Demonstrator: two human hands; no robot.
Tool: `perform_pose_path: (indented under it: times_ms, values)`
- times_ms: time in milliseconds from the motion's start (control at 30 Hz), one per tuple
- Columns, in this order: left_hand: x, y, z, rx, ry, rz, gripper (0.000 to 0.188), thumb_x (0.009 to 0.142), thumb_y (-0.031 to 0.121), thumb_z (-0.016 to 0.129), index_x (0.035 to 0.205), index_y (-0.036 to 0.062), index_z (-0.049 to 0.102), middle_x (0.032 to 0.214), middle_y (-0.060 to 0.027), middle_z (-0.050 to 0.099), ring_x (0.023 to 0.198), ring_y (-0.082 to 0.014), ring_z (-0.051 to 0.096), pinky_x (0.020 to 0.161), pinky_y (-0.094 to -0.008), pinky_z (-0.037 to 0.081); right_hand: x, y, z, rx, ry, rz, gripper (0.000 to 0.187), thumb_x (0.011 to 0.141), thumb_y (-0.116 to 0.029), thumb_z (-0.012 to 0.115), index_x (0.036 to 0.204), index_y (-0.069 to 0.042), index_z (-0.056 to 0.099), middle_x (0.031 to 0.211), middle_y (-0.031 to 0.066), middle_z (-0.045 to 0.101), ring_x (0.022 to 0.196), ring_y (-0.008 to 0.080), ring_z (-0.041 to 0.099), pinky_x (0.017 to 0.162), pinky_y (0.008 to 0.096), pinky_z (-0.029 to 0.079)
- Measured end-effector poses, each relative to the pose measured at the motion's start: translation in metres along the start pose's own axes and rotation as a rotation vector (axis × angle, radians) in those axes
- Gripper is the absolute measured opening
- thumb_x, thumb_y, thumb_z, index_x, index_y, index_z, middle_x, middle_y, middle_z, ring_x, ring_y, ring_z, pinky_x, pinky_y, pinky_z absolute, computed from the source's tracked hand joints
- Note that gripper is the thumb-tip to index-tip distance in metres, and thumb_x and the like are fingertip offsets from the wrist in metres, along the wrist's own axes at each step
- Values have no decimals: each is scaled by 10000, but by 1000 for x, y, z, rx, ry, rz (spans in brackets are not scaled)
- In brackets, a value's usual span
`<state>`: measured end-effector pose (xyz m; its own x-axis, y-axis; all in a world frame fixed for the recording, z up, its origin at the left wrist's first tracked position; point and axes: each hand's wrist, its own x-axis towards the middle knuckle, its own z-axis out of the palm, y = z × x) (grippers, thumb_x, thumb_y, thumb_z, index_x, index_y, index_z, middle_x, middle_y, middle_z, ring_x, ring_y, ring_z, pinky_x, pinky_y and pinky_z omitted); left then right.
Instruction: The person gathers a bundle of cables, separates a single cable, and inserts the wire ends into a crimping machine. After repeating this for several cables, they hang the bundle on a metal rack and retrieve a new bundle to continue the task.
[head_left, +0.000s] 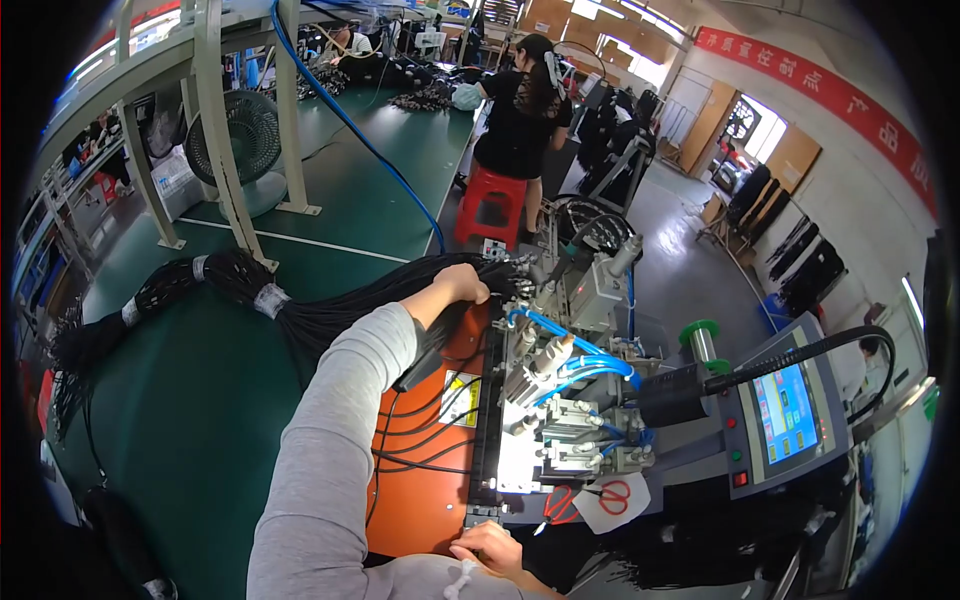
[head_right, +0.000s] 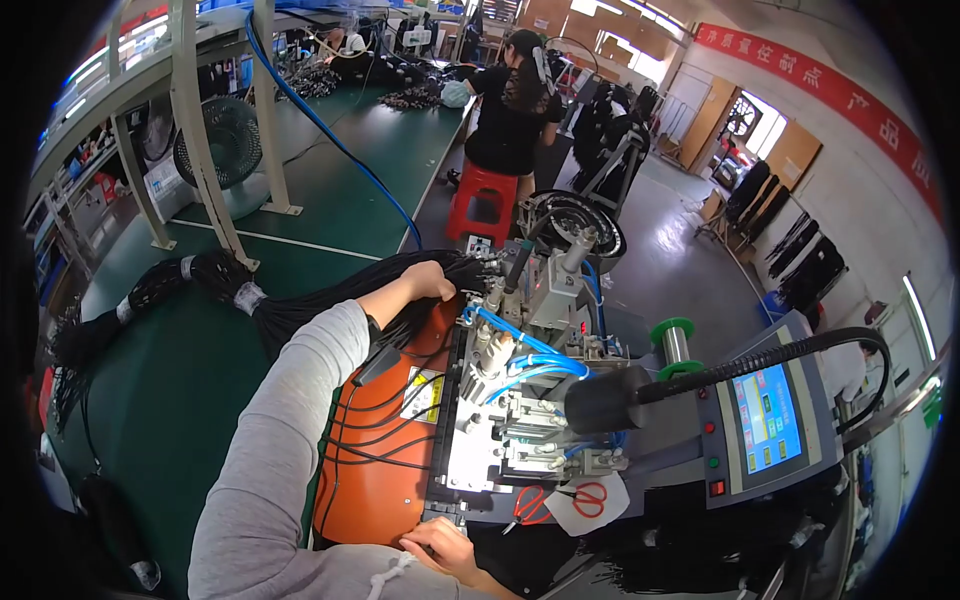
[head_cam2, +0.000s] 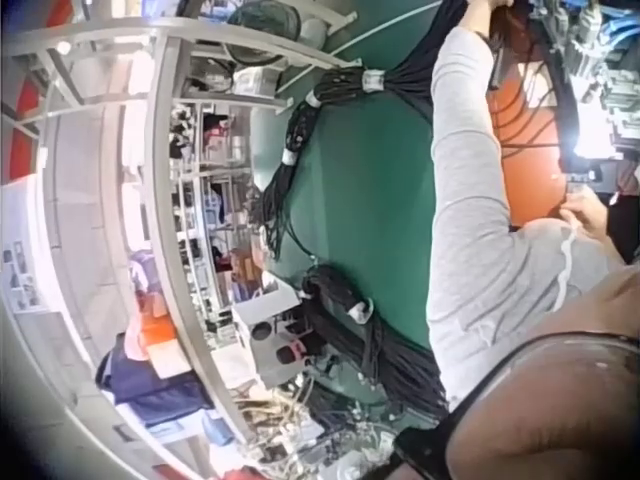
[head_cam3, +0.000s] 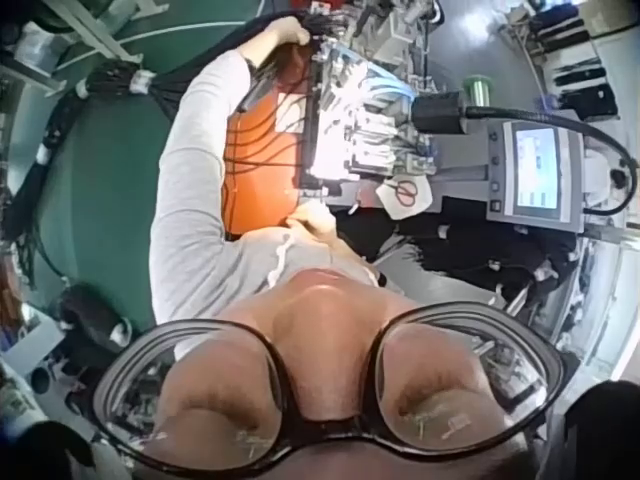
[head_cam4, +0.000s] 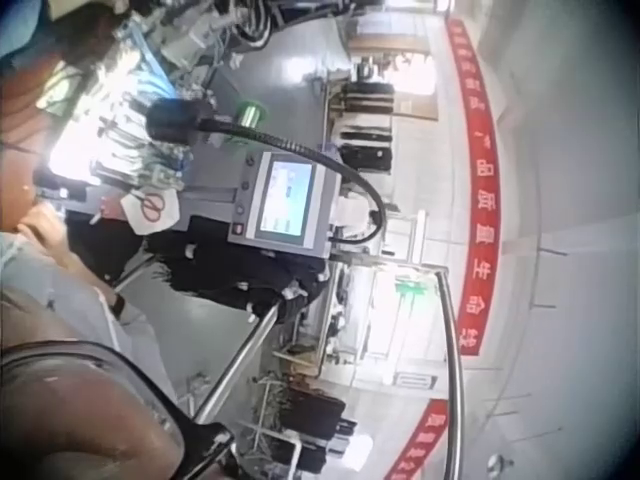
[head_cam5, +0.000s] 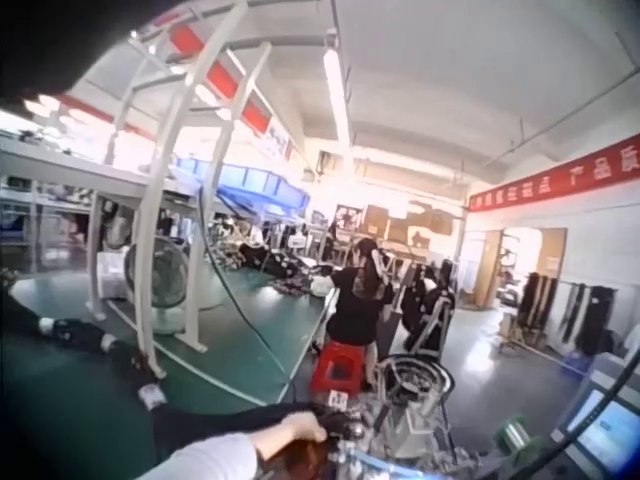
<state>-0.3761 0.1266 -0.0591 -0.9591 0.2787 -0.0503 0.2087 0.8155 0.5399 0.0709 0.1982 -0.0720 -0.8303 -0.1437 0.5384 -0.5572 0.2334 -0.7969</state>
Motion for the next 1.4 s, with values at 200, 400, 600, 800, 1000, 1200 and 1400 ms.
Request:
perform_pose_path:
  times_ms: [200, 400, 600, 800, 1000, 1200, 1400]
  values:
    - [24, -25, 3, -727, -228, 46, 111, 570, 105, 691, 622, 9, 675, 636, -111, 654, 567, -208, 624, 529, -350, 473, 0, 5, -5, -95, -74, 11, 165, 733, -10, 781, 865, -29, 686, 783, 64, 666, 684, 196, 623, 626, 287, 483]
    - [8, -78, -117, -1373, 107, -67, 185, 775, 167, 689, 638, 63, 621, 573, -36, 545, 497, -154, 511, 484, -295, 396, -1, 15, -11, -72, -151, 68, 151, 773, -119, 758, 886, -32, 708, 781, 108, 674, 695, 228, 654, 637, 318, 508]
    - [-117, -43, -132, -1591, 415, 281, 194, 929, 180, 619, 1054, 48, 551, 793, -32, 594, 692, -123, 578, 591, -247, 456, -49, 76, -50, -40, -563, 80, 174, 784, -133, 738, 909, -18, 703, 786, 123, 676, 700, 247, 663, 636, 329, 521]
    - [-192, -27, -125, -1484, 511, 535, 242, 962, 131, 550, 1164, 16, 484, 836, -58, 577, 741, -137, 559, 653, -275, 469, -85, 78, -24, -111, -854, 542, 331, 744, -181, 641, 1052, -65, 672, 969, 158, 640, 919, 326, 587, 811, 465, 438]
    - [-204, -29, -117, -1477, 423, 585, 330, 968, 157, 551, 1236, -1, 441, 895, -91, 572, 785, -163, 551, 697, -306, 467, -127, 100, -32, -108, -644, 283, 278, 777, -168, 623, 1023, -50, 681, 948, 137, 637, 901, 319, 589, 781, 420, 444]
    - [-203, -33, -116, -1537, 395, 588, 369, 964, 198, 567, 1239, -6, 429, 886, -93, 573, 777, -172, 547, 681, -317, 462, -119, 85, -25, -178, -584, 232, 272, 772, -159, 615, 1015, -56, 681, 951, 126, 639, 878, 316, 595, 777, 414, 442]
    - [-193, -30, -112, -1539, 433, 596, 411, 943, 221, 603, 1232, -12, 427, 890, -100, 576, 766, -169, 544, 660, -309, 450, -111, 83, -24, -138, -670, 344, 278, 780, -178, 609, 1020, -59, 682, 957, 130, 638, 882, 316, 594, 796, 420, 438]
